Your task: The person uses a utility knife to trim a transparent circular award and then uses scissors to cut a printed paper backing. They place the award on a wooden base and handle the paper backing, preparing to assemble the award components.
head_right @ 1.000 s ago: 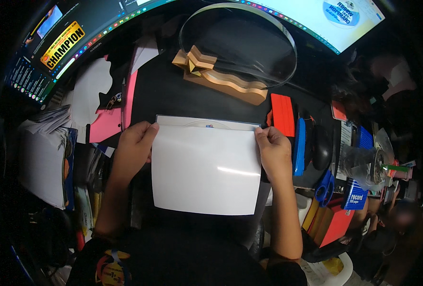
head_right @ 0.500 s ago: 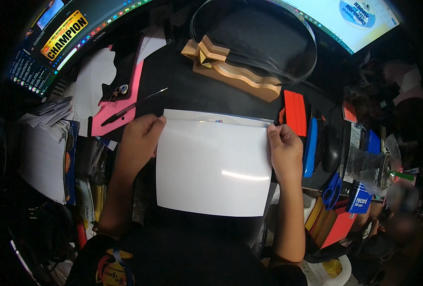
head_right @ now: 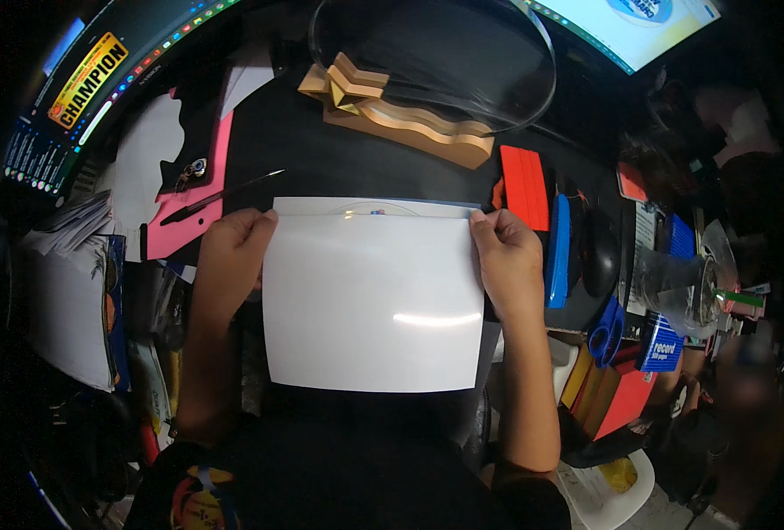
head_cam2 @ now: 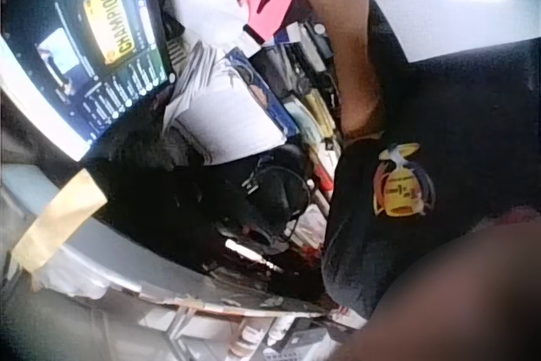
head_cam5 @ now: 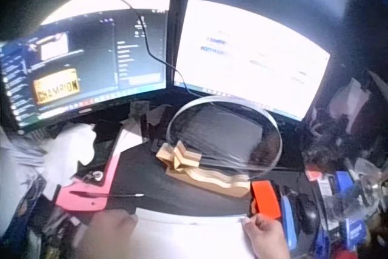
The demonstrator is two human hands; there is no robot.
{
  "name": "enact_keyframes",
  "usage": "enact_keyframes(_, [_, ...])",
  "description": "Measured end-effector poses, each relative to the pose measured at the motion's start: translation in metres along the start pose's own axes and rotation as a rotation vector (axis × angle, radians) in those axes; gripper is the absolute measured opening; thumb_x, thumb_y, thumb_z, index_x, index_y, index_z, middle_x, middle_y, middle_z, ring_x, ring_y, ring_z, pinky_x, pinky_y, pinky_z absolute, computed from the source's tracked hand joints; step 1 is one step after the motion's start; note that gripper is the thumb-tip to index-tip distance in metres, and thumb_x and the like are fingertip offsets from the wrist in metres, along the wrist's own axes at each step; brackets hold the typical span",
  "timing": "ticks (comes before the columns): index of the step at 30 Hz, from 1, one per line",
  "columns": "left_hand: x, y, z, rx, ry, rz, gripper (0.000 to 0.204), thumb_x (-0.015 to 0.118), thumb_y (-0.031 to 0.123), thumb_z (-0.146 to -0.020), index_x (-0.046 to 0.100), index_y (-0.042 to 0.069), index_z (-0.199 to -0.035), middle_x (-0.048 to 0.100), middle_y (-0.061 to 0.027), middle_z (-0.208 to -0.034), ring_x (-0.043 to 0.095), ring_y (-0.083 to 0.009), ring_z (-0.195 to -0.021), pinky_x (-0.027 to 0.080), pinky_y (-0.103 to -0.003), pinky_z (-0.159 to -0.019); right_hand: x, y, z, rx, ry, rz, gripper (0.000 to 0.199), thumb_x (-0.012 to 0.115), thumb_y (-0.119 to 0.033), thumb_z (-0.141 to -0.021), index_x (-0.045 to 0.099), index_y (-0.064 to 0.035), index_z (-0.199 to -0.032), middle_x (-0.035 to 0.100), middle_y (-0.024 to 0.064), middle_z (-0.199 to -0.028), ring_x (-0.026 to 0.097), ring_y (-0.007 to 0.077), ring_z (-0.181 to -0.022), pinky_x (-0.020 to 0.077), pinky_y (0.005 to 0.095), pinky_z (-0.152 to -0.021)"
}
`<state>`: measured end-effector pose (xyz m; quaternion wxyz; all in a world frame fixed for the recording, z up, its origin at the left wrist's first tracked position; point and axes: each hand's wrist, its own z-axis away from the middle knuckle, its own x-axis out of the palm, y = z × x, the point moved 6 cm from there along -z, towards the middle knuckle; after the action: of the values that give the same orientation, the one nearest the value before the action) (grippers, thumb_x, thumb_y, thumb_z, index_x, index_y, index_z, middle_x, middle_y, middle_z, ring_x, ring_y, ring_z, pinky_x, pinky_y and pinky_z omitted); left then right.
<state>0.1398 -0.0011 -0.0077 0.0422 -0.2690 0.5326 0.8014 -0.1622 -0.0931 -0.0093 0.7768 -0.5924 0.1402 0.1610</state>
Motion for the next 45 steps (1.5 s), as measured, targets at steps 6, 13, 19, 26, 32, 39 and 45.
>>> enact_keyframes(6, [0.001,0.003,0.002,-0.011,-0.010,0.051,0.034,0.053,0.024,-0.094,0.057,0.002,-0.069,0.050,-0.0007,-0.053,0.047,-0.0056,-0.042,0.037,-0.021,-0.039,0.000,-0.004,0.002,0.000,0.017,0.046,0.026,0.061,-0.021,-0.091,0.060,-0.0010,-0.074,0.048,-0.0024,-0.057,0.038,0.0044,-0.053,0.0333,0.0241,-0.049])
enact_keyframes(13, [0.002,0.002,0.001,-0.045,-0.002,0.076,0.033,0.054,0.024,-0.094,0.057,0.003,-0.068,0.050,0.0008,-0.051,0.046,-0.0044,-0.040,0.035,-0.021,-0.038,0.000,-0.005,0.002,0.020,0.016,0.104,0.022,0.060,-0.020,-0.091,0.059,-0.0039,-0.076,0.049,-0.0054,-0.063,0.038,0.0020,-0.053,0.0307,0.0198,-0.048])
enact_keyframes(19, [0.002,0.002,0.002,-0.036,0.003,0.094,0.033,0.054,0.024,-0.094,0.058,0.003,-0.069,0.049,0.0012,-0.051,0.042,-0.0036,-0.039,0.031,-0.021,-0.037,0.001,-0.004,-0.001,-0.004,0.031,0.137,0.021,0.062,-0.020,-0.089,0.061,-0.0026,-0.077,0.052,-0.0039,-0.063,0.041,0.0031,-0.053,0.0326,0.0207,-0.049])
enact_keyframes(26, [0.001,0.003,0.002,-0.024,0.008,0.092,0.033,0.054,0.024,-0.094,0.057,0.003,-0.068,0.050,0.0004,-0.052,0.043,-0.0041,-0.039,0.032,-0.022,-0.037,0.000,-0.006,-0.001,-0.002,0.047,0.184,0.023,0.063,-0.020,-0.088,0.061,-0.0019,-0.074,0.052,-0.0026,-0.062,0.042,0.0036,-0.053,0.0334,0.0209,-0.049])
enact_keyframes(32, [0.001,0.000,-0.002,0.011,-0.003,0.071,0.033,0.055,0.024,-0.093,0.057,0.001,-0.069,0.049,-0.0008,-0.052,0.045,-0.0055,-0.040,0.035,-0.022,-0.037,0.002,-0.032,0.005,-0.017,0.059,0.523,0.029,0.061,-0.025,-0.086,0.065,0.0033,-0.081,0.064,0.0188,-0.069,0.062,0.0282,-0.064,0.0488,0.0367,-0.065])
enact_keyframes(39, [0.000,-0.004,0.000,-0.021,-0.008,0.057,0.034,0.055,0.024,-0.092,0.058,-0.004,-0.073,0.049,-0.0066,-0.053,0.047,-0.0106,-0.045,0.039,-0.029,-0.044,0.062,-0.101,0.057,-0.694,0.045,0.965,0.040,0.056,-0.033,-0.092,0.061,0.0066,-0.099,0.058,0.0307,-0.111,0.055,0.0414,-0.107,0.0455,0.0470,-0.091])
enact_keyframes(45, [-0.001,0.006,-0.005,0.209,0.034,-0.051,0.033,0.054,0.024,-0.093,0.059,-0.003,-0.075,0.054,-0.0036,-0.057,0.048,-0.0086,-0.049,0.040,-0.027,-0.046,0.150,-0.101,0.078,-0.869,-0.644,0.399,0.060,0.044,-0.040,-0.097,0.038,0.0091,-0.132,0.047,0.0292,-0.131,0.040,0.0408,-0.129,0.0198,0.0570,-0.111])
